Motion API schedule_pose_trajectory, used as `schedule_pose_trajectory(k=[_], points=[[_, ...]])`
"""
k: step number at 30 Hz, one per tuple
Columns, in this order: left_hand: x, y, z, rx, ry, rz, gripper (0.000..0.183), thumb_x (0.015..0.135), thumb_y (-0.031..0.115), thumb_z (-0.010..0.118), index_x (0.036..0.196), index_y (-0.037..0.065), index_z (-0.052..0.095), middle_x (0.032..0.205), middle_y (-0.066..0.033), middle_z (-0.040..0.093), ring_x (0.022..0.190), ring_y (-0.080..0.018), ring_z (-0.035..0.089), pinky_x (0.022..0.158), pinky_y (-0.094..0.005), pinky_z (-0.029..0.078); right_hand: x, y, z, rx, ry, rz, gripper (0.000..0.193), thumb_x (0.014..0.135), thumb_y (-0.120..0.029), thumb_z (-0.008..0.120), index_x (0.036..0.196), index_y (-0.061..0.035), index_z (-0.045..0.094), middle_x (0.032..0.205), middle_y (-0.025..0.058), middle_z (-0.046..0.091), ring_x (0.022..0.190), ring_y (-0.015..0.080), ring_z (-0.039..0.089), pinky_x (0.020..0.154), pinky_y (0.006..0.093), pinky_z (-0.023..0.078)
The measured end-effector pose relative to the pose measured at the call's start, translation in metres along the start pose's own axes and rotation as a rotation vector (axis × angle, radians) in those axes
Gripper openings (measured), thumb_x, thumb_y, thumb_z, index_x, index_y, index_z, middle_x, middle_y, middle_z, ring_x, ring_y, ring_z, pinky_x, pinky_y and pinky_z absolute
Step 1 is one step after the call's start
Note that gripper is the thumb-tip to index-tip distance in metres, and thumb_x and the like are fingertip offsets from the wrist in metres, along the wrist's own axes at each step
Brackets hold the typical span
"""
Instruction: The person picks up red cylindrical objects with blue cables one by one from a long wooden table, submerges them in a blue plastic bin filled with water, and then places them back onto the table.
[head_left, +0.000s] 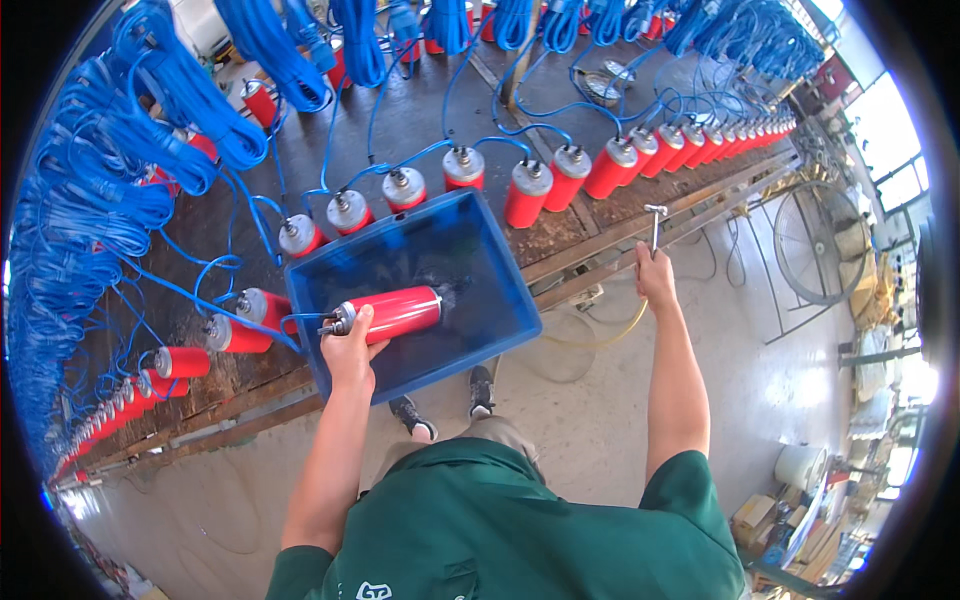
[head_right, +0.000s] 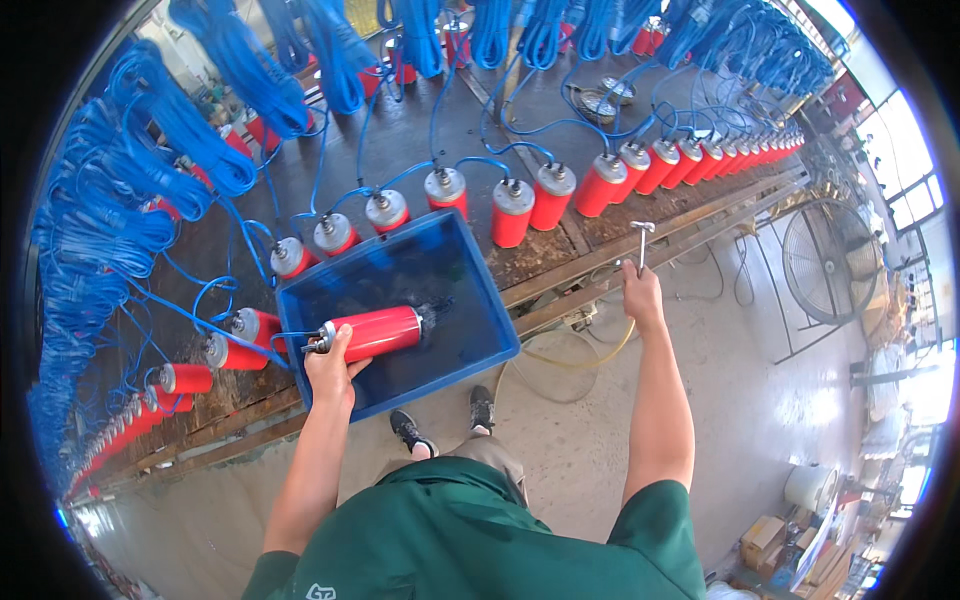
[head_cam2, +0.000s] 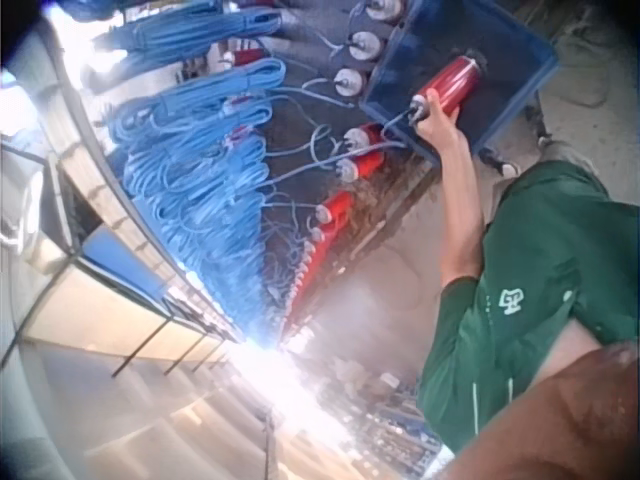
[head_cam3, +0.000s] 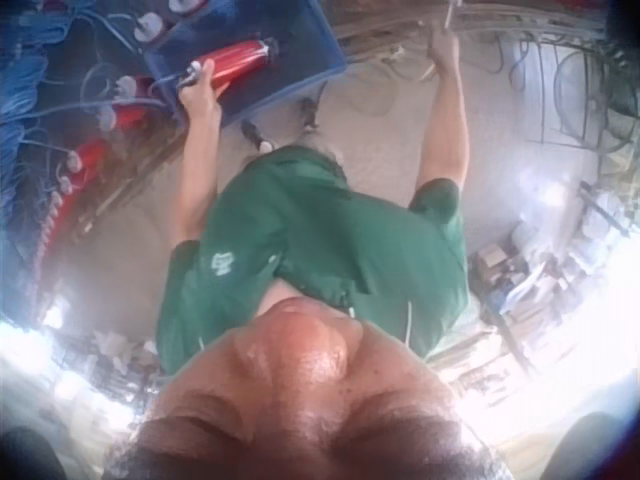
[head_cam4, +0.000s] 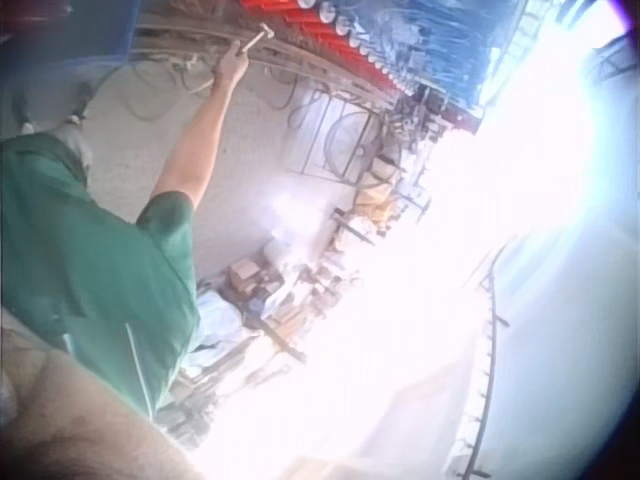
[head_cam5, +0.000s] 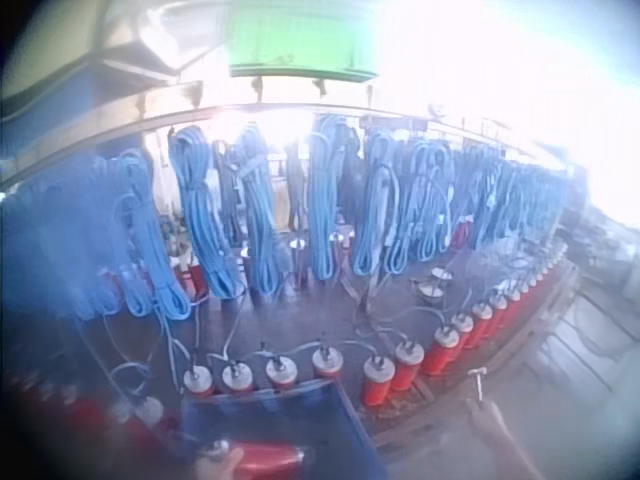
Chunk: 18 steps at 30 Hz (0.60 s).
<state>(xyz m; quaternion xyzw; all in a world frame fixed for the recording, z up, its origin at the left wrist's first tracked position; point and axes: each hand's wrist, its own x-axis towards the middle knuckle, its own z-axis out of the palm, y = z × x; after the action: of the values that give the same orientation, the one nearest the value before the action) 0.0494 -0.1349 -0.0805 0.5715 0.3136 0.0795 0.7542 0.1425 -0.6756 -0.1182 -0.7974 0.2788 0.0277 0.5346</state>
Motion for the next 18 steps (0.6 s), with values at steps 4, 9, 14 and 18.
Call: schedule_pose_trajectory(k=[4, 9, 14, 18], points=[[0.026, -0.022, 0.011, -0.059, -0.023, -0.192, 0.044, 0.093, 0.024, 0.085, 0.125, 0.007, 0.061, 0.115, -0.0108, 0.071, 0.102, -0.0290, 0.076, 0.077, -0.0465, 0.068, 0.020, -0.007, -0.002, -0.490, 0.238, -0.365, 0.045, 0.102, -0.044, 0.061, 0.099, 0.0001, 0.068, 0.095, 0.0275, 0.074, 0.089, 0.0450, 0.074, 0.079, 0.0549, 0.054], [0.049, -0.048, -0.006, -0.179, -0.004, -0.423, 0.050, 0.094, 0.031, 0.084, 0.133, 0.009, 0.061, 0.129, -0.0134, 0.068, 0.117, -0.0335, 0.068, 0.098, -0.0566, 0.060, 0.042, -0.026, 0.011, -0.647, 0.117, -0.221, 0.045, 0.099, -0.046, 0.057, 0.111, -0.0039, 0.070, 0.108, 0.0286, 0.075, 0.108, 0.0499, 0.069, 0.093, 0.0571, 0.054], [0.048, -0.048, -0.031, -0.124, 0.067, -0.541, 0.048, 0.096, 0.024, 0.081, 0.136, 0.008, 0.060, 0.128, -0.0152, 0.065, 0.116, -0.0365, 0.065, 0.099, -0.0582, 0.057, 0.071, -0.015, 0.050, -0.708, -0.027, -0.203, 0.043, 0.098, -0.041, 0.053, 0.116, -0.0055, 0.068, 0.116, 0.0284, 0.074, 0.111, 0.0489, 0.070, 0.095, 0.0579, 0.055], [0.050, -0.053, -0.066, -0.071, -0.018, -0.496, 0.043, 0.098, 0.017, 0.075, 0.133, -0.002, 0.058, 0.121, -0.0186, 0.065, 0.115, -0.0397, 0.068, 0.104, -0.0548, 0.057, 0.106, 0.014, 0.081, -0.781, -0.025, -0.445, 0.035, 0.103, -0.033, 0.054, 0.121, -0.0052, 0.067, 0.127, 0.0295, 0.066, 0.117, 0.0498, 0.066, 0.099, 0.0581, 0.055]])
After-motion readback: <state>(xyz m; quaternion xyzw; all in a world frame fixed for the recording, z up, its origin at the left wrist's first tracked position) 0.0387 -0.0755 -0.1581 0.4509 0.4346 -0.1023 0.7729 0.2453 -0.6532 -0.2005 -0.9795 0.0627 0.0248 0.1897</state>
